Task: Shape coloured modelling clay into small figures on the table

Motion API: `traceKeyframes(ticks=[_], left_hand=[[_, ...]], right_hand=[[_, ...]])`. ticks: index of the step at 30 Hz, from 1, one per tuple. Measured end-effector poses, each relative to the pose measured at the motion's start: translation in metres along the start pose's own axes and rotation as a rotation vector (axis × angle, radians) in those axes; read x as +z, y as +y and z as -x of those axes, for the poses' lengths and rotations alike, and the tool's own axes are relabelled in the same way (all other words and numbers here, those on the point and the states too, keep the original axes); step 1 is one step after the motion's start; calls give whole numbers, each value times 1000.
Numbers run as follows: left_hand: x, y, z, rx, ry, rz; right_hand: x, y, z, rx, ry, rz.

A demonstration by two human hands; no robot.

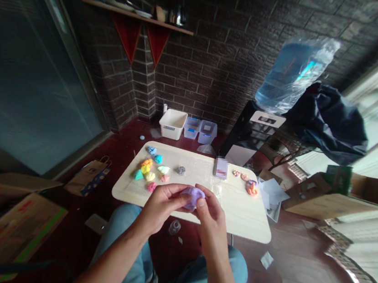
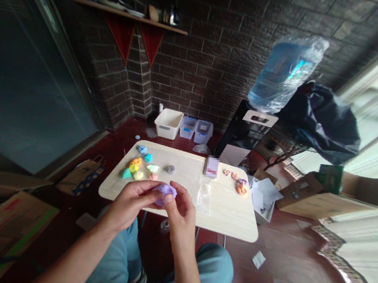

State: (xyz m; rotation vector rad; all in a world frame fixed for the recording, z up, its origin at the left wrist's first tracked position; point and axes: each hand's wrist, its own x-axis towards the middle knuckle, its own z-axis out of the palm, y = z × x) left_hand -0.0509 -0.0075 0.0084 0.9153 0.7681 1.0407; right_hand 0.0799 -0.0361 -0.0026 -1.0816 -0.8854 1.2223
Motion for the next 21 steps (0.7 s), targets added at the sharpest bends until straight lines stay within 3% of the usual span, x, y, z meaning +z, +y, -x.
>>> traceKeyframes(ticks=[8, 21], left_hand=[[-2, -2, 4, 52, -137, -133], [2, 6, 10, -23, -176, 24]], right_hand=[[3, -6, -2, 134, -126, -122], [4, -9, 0, 48, -51, -6]])
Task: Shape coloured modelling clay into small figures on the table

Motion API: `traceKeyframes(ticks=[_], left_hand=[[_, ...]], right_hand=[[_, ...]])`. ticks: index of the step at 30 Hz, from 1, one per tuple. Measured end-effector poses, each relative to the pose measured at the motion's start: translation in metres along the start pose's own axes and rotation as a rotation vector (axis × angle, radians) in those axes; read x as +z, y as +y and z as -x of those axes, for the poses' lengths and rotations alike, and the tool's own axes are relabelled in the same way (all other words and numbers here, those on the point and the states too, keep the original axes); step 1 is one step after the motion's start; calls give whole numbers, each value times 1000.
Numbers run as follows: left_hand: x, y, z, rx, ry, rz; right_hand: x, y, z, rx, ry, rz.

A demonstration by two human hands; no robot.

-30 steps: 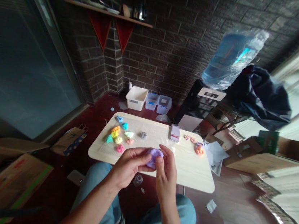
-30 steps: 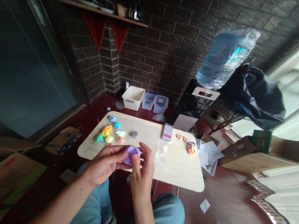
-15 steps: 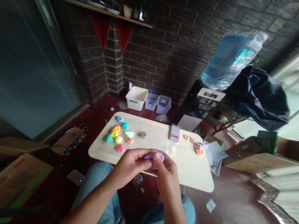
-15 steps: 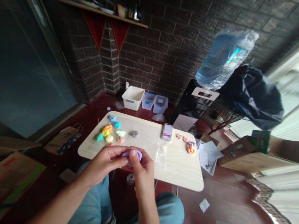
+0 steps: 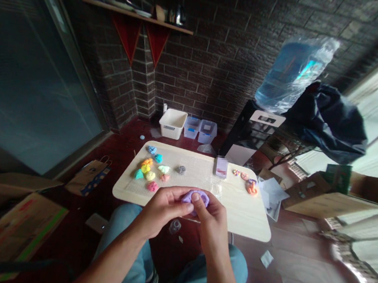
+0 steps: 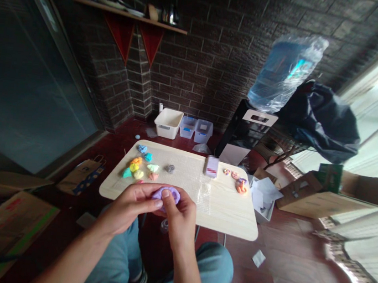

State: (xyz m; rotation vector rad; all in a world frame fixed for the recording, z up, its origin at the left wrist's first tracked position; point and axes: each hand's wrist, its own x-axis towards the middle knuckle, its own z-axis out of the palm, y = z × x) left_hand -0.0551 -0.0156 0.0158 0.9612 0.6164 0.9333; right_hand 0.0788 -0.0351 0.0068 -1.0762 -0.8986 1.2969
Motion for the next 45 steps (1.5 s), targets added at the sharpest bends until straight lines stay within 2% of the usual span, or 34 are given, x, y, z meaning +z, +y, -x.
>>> traceKeyframes(ticks=[2, 4, 7, 9, 16, 26, 31, 35, 38, 45], left_hand=[[-1, 2, 0, 4, 42, 43], [-3, 2, -2, 37, 150, 64], [-4, 2, -5, 163, 306, 15], [-4, 2, -6, 224, 345, -47], [-2, -3, -4, 183, 290, -173], [1, -8, -6, 179, 259, -122], [-5, -12, -5, 157, 238, -126], [-8, -12, -5, 154, 300, -157], [-9, -11, -5, 147, 330, -196], [-8, -7, -3, 158, 297, -305]], right_hand=[[-1, -3, 1, 11, -37, -1], [-3, -3, 3, 22, -66, -48], [-6, 0, 4, -18, -26, -71], [-6, 3, 3, -47, 9, -61], [-4, 2, -3, -73, 17, -89], [0, 0, -7, -136, 96, 16], [-2, -4, -5, -167, 71, 143], [-7, -7, -6, -158, 4, 221], [-10, -10, -5, -161, 9, 261], [-12, -14, -4, -295, 41, 474]])
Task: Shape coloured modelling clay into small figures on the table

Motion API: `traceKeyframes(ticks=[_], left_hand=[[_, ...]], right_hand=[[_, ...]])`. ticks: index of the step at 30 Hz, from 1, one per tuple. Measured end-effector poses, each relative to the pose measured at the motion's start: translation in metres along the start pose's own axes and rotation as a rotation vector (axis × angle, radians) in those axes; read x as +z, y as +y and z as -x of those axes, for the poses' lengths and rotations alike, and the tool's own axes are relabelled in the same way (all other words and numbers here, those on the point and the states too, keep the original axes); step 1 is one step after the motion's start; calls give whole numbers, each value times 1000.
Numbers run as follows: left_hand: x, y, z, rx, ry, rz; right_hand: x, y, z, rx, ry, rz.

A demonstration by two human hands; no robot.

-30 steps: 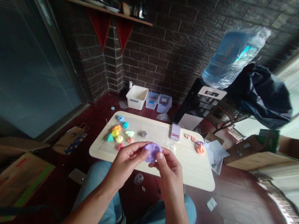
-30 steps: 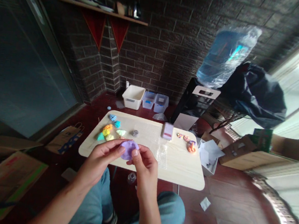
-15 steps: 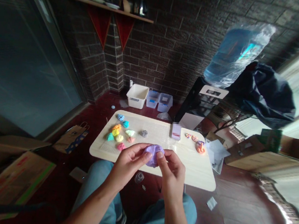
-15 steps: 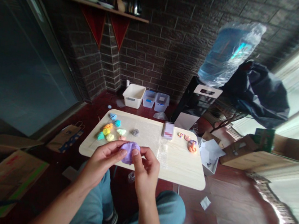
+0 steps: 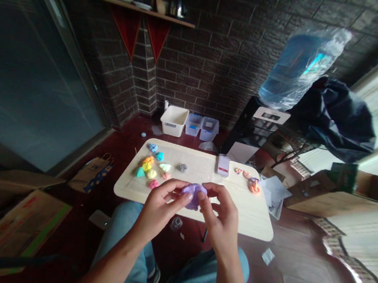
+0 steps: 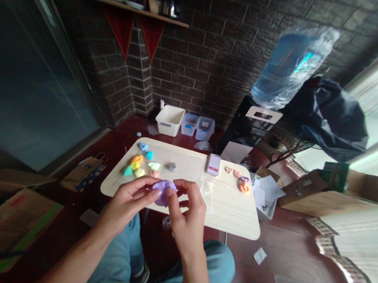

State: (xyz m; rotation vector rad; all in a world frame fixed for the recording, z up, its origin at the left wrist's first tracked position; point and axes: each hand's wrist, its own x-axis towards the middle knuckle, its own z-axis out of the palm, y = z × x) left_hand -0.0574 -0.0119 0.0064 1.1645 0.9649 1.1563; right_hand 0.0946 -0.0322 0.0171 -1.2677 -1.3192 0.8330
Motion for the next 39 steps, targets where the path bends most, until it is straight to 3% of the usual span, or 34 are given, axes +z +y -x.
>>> traceKeyframes(ticks=[9, 20, 27, 32, 39], left_hand=[[1, 4, 3, 16, -2, -15], [1, 7, 6, 9, 12, 3], [-3, 7, 5, 38, 40, -7], [-3, 7, 8, 86, -25, -32], [1, 11, 10, 75, -14, -49]], right_hand=[[2, -1, 1, -105, 8, 11], [4, -2, 5, -100, 27, 13], [1, -6, 4, -24, -33, -53], [2, -7, 3, -105, -42, -16], [4, -12, 3, -195, -8, 57]])
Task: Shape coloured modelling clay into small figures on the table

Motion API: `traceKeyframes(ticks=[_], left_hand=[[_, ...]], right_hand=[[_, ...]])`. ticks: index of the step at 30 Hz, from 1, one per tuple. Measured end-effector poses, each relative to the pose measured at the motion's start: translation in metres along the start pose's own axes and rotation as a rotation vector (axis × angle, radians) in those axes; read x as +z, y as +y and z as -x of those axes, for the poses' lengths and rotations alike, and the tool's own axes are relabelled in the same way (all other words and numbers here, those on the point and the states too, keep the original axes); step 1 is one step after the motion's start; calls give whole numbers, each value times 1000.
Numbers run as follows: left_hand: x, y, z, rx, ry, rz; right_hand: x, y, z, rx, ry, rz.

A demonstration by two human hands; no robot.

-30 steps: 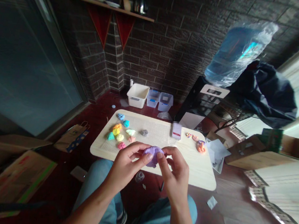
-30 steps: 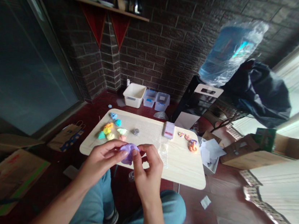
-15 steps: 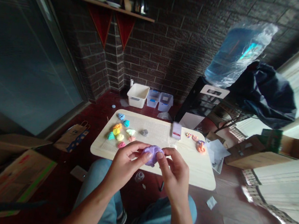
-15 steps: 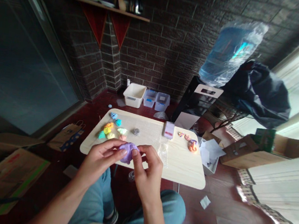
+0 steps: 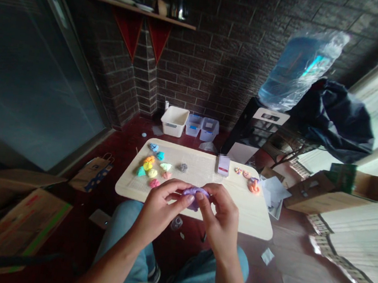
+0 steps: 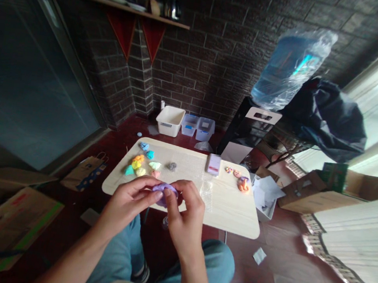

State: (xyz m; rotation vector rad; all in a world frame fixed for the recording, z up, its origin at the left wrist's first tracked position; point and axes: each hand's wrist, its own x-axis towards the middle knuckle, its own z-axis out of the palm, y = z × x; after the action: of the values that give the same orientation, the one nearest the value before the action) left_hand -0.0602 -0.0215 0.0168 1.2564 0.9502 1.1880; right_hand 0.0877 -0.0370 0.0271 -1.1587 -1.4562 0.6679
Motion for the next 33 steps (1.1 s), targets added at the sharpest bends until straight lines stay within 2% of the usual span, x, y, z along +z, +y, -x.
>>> traceKeyframes(ticks=[7, 10, 15, 20, 25, 33], left_hand=[[-1, 1, -1, -16, 130, 98], [-2, -1, -1, -60, 121, 178], [-4, 0, -2, -62, 58, 158], [-5, 3, -3, -84, 8, 109], [-6, -1, -4, -76, 63, 140], [3, -3, -2, -111, 53, 255]], right_hand=[[3, 4, 5, 204, -45, -194], [5, 7, 8, 240, -50, -220], [3, 6, 9, 261, -68, -220], [1, 3, 7, 215, -74, -141], [4, 4, 6, 234, -58, -203], [11, 4, 5, 231, -4, -255]])
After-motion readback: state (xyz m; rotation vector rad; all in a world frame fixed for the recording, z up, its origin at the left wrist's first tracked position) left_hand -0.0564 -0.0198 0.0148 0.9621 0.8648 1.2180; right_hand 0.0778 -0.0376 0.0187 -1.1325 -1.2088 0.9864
